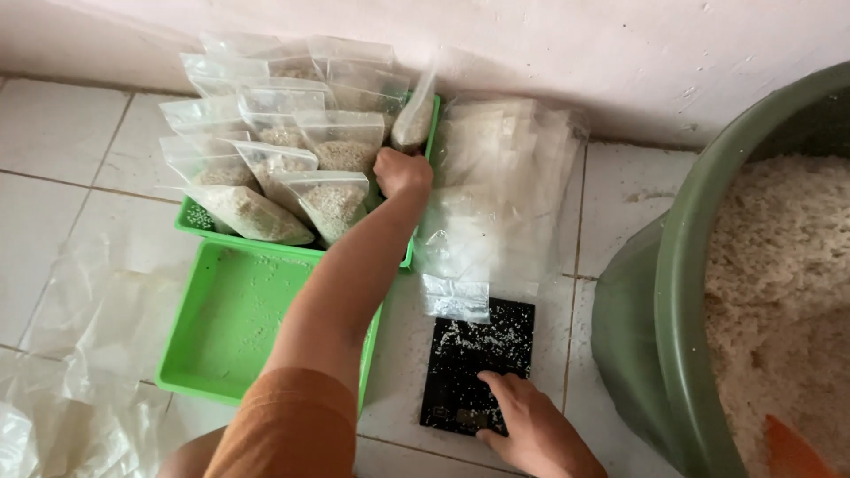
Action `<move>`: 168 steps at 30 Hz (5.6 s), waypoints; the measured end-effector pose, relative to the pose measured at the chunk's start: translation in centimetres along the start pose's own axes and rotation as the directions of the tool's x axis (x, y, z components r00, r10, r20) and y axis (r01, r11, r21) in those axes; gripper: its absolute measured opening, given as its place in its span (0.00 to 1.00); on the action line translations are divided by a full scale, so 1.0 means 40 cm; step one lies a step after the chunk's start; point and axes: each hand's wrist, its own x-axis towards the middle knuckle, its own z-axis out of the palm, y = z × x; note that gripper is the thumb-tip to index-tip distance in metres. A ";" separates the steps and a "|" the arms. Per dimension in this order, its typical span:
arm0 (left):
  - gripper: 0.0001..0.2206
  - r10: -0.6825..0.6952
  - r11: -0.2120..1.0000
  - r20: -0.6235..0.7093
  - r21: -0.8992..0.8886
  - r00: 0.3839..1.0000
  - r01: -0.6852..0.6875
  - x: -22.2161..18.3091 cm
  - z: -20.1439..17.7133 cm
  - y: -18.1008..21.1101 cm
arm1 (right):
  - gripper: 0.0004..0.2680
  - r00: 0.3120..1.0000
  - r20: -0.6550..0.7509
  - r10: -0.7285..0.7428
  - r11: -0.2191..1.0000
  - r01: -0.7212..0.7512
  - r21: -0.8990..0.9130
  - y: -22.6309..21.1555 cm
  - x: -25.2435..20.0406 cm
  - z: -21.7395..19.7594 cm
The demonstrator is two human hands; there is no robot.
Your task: Manually packaging grains into small plastic bags using a scoop and a digital scale
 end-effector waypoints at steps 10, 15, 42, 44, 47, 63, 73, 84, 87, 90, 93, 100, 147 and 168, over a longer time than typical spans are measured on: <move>0.20 0.078 0.993 0.027 0.085 0.997 -0.081 0.125 0.084 -0.032 | 0.29 0.999 0.035 -0.033 0.999 0.033 -0.009 0.004 0.013 0.014; 0.21 0.083 0.996 0.007 -0.017 0.997 -0.082 0.133 0.096 -0.030 | 0.28 0.999 0.031 0.018 0.997 -0.016 -0.074 -0.001 0.010 0.004; 0.34 0.243 -0.032 0.861 0.468 0.447 -0.883 -0.522 -0.268 -0.336 | 0.27 0.984 -0.179 -0.012 0.998 0.022 0.054 -0.014 -0.126 0.008; 0.34 0.410 -0.041 0.817 0.461 0.406 -0.886 -0.483 -0.238 -0.389 | 0.27 0.983 -0.178 -0.036 0.998 0.046 0.049 0.001 -0.118 0.017; 0.26 0.756 -0.096 0.614 0.445 0.226 -0.890 -0.362 -0.154 -0.479 | 0.27 0.976 -0.204 -0.079 0.994 0.094 0.063 0.000 -0.127 0.012; 0.13 0.966 -0.255 0.099 0.253 -0.237 -0.933 -0.506 -0.331 -0.355 | 0.29 0.838 -0.514 -0.184 0.971 0.235 0.036 -0.001 -0.129 0.022; 0.16 0.973 -0.228 0.037 0.069 -0.226 -0.971 -0.660 -0.450 -0.397 | 0.24 0.283 -0.897 -0.339 0.801 0.587 -0.117 -0.066 -0.144 0.105; 0.31 0.835 0.548 0.314 -0.400 0.452 -0.734 -0.645 -0.574 -0.438 | 0.03 0.158 -0.981 -0.110 0.689 0.724 0.040 -0.066 -0.185 0.160; 0.20 0.809 0.580 0.367 -0.366 0.460 -0.728 -0.652 -0.526 -0.490 | 0.03 0.146 -0.985 -0.089 0.669 0.742 0.049 -0.077 -0.165 0.183; 0.17 0.785 0.610 0.398 -0.365 0.474 -0.703 -0.675 -0.505 -0.483 | 0.05 0.147 -0.988 -0.037 0.676 0.732 0.084 -0.022 -0.111 0.222; 0.24 0.715 0.678 0.487 -0.307 0.501 -0.668 -0.658 -0.450 -0.527 | 0.13 0.240 -0.971 -0.010 0.759 0.634 0.149 -0.050 -0.141 0.230; 0.46 0.694 0.669 0.553 -0.256 0.462 -0.698 -0.730 -0.521 -0.486 | 0.26 0.352 -0.933 -0.071 0.760 0.625 0.178 -0.090 -0.192 0.245; 0.40 0.996 0.077 0.090 -0.733 0.015 -0.675 -0.764 -0.590 -0.389 | 0.52 0.268 -0.855 -0.444 0.567 0.823 -0.036 -0.011 -0.143 0.184; 0.37 0.993 0.108 0.119 -0.824 0.016 -0.556 -0.778 -0.613 -0.384 | 0.52 0.501 -0.764 -0.406 0.456 0.836 0.306 -0.013 -0.138 0.182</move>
